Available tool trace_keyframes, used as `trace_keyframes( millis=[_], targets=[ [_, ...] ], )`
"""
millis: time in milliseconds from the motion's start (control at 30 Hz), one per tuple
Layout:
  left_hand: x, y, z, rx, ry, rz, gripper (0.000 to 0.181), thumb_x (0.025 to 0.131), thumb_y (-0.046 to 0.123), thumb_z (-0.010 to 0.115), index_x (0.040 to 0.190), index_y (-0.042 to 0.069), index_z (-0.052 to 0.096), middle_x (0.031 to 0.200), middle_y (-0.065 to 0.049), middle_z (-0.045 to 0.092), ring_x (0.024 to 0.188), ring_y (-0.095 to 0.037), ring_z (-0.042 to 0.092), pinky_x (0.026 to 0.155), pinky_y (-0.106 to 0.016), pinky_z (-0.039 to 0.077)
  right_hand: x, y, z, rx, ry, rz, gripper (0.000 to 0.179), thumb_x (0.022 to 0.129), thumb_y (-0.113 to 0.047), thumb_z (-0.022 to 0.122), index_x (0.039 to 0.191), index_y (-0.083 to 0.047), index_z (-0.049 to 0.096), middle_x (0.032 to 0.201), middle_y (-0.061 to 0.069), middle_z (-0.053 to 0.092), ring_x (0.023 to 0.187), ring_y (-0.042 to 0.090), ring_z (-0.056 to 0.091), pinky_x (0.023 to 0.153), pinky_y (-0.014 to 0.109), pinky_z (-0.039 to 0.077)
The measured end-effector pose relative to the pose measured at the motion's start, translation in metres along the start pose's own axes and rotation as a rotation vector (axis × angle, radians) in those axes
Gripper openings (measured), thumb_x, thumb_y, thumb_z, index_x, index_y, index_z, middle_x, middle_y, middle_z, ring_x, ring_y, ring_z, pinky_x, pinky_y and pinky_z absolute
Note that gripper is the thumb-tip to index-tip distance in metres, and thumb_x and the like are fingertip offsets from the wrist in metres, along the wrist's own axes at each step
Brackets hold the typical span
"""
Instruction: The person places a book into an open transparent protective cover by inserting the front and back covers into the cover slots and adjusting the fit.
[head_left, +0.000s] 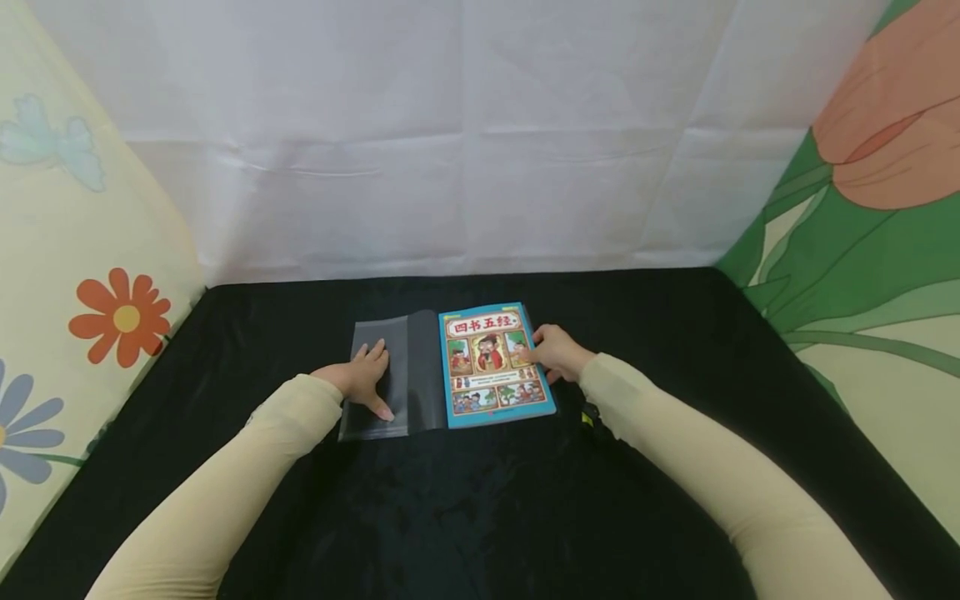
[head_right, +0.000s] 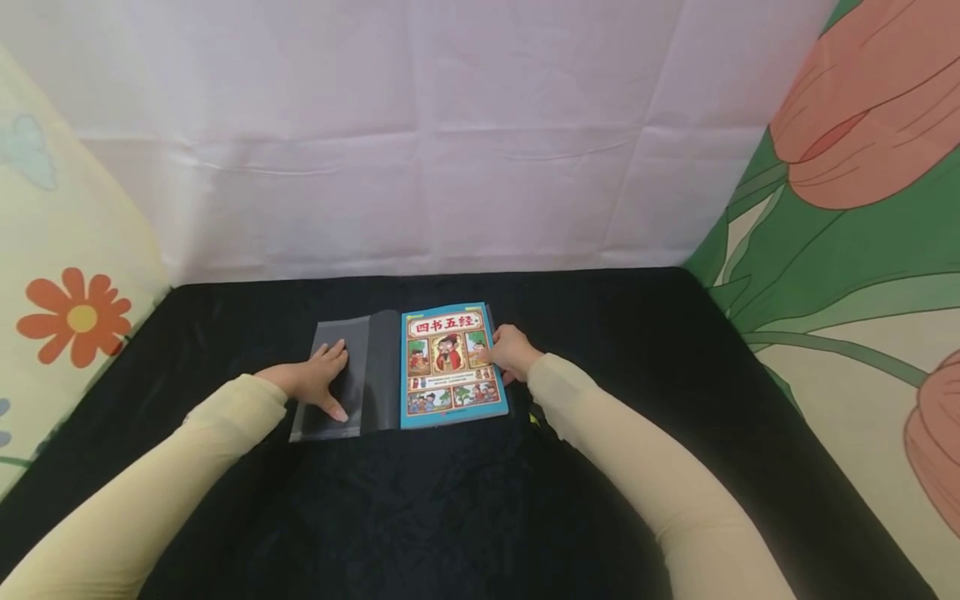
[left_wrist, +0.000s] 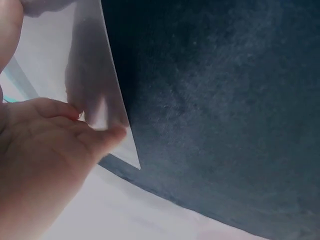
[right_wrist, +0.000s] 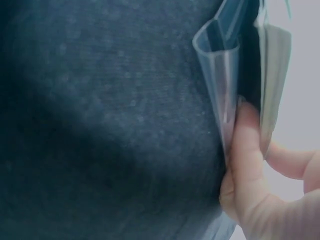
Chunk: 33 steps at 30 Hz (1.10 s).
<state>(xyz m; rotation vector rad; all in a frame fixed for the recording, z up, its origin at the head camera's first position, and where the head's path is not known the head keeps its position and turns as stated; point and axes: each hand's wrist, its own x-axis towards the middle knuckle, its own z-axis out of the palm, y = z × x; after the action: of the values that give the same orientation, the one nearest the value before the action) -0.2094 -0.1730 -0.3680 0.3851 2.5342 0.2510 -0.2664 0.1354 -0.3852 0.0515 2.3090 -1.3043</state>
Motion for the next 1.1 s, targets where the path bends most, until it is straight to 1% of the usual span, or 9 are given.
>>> trace_keyframes(
  millis=[133, 267, 400, 533, 600, 667, 767, 867, 1100],
  targets=[
    [0.004, -0.001, 0.003, -0.028, -0.012, 0.0, 0.104, 0.082, 0.028, 0.08, 0.147, -0.017, 0.012, 0.156, -0.032, -0.005, 0.142, -0.05, -0.005, 0.114, -0.055, 0.011, -0.001, -0.001, 0.001, -0.024, -0.002, 0.001, 0.018, 0.099, -0.007, 0.055, 0.108, 0.004, 0.044, 0.098, 0.019, 0.055, 0.065, 0.02, 0.063, 0.06, 0.039, 0.056],
    [0.005, 0.002, 0.002, 0.008, -0.021, -0.022, 0.104, 0.081, 0.027, 0.081, 0.146, -0.018, 0.013, 0.156, -0.034, -0.003, 0.142, -0.051, -0.002, 0.114, -0.054, 0.011, -0.001, -0.005, 0.002, -0.08, -0.011, -0.005, 0.016, 0.099, -0.006, 0.055, 0.105, 0.005, 0.044, 0.096, 0.019, 0.056, 0.063, 0.02, 0.063, 0.061, 0.039, 0.056],
    [0.003, 0.006, 0.001, 0.047, -0.033, -0.043, 0.104, 0.081, 0.028, 0.08, 0.146, -0.018, 0.013, 0.155, -0.034, -0.001, 0.142, -0.052, -0.001, 0.114, -0.054, 0.012, -0.004, -0.009, 0.002, -0.132, -0.033, -0.001, 0.021, 0.097, -0.008, 0.058, 0.108, 0.006, 0.047, 0.091, 0.016, 0.059, 0.062, 0.018, 0.063, 0.06, 0.038, 0.056],
    [0.003, 0.006, 0.001, 0.064, -0.043, -0.049, 0.104, 0.083, 0.029, 0.079, 0.146, -0.018, 0.012, 0.155, -0.035, -0.002, 0.142, -0.052, -0.001, 0.114, -0.053, 0.011, -0.008, -0.013, 0.002, -0.298, -0.015, -0.023, 0.027, 0.096, -0.019, 0.062, 0.106, 0.005, 0.053, 0.075, 0.01, 0.058, 0.054, 0.015, 0.05, 0.052, 0.031, 0.046],
    [0.003, 0.006, 0.001, 0.068, -0.046, -0.049, 0.104, 0.083, 0.03, 0.079, 0.146, -0.018, 0.011, 0.155, -0.035, -0.002, 0.142, -0.052, -0.001, 0.115, -0.053, 0.011, -0.01, -0.015, 0.003, -0.383, 0.0, -0.046, 0.029, 0.096, -0.023, 0.062, 0.105, 0.004, 0.056, 0.073, 0.009, 0.057, 0.056, 0.015, 0.047, 0.052, 0.03, 0.04],
    [0.003, 0.006, 0.0, 0.067, -0.049, -0.051, 0.105, 0.083, 0.03, 0.079, 0.147, -0.017, 0.01, 0.155, -0.034, -0.003, 0.142, -0.052, -0.002, 0.115, -0.053, 0.01, -0.012, -0.017, 0.003, -0.427, 0.011, -0.066, 0.03, 0.097, -0.025, 0.062, 0.105, 0.003, 0.057, 0.075, 0.01, 0.059, 0.059, 0.016, 0.049, 0.055, 0.03, 0.041],
    [0.003, 0.005, -0.001, 0.069, -0.052, -0.054, 0.105, 0.083, 0.031, 0.078, 0.147, -0.017, 0.01, 0.156, -0.033, -0.003, 0.142, -0.051, -0.003, 0.115, -0.053, 0.01, -0.015, -0.019, 0.003, -0.442, 0.009, -0.096, 0.031, 0.097, -0.026, 0.061, 0.106, 0.003, 0.059, 0.083, 0.012, 0.064, 0.068, 0.018, 0.059, 0.064, 0.032, 0.047],
    [0.003, 0.005, -0.002, 0.08, -0.052, -0.056, 0.106, 0.083, 0.033, 0.078, 0.148, -0.016, 0.01, 0.156, -0.033, -0.003, 0.142, -0.051, -0.002, 0.115, -0.053, 0.01, -0.019, -0.022, 0.002, -0.454, 0.02, -0.113, 0.032, 0.097, -0.028, 0.061, 0.106, 0.003, 0.059, 0.085, 0.013, 0.066, 0.07, 0.019, 0.062, 0.067, 0.034, 0.049],
    [0.002, 0.003, -0.003, 0.105, -0.052, -0.046, 0.105, 0.084, 0.037, 0.076, 0.148, -0.015, 0.01, 0.157, -0.032, -0.001, 0.142, -0.05, -0.001, 0.115, -0.054, 0.011, -0.025, -0.026, -0.001, -0.46, 0.115, -0.176, 0.034, 0.097, -0.027, 0.061, 0.109, 0.004, 0.052, 0.084, 0.015, 0.06, 0.066, 0.021, 0.053, 0.06, 0.034, 0.041]
  ],
)
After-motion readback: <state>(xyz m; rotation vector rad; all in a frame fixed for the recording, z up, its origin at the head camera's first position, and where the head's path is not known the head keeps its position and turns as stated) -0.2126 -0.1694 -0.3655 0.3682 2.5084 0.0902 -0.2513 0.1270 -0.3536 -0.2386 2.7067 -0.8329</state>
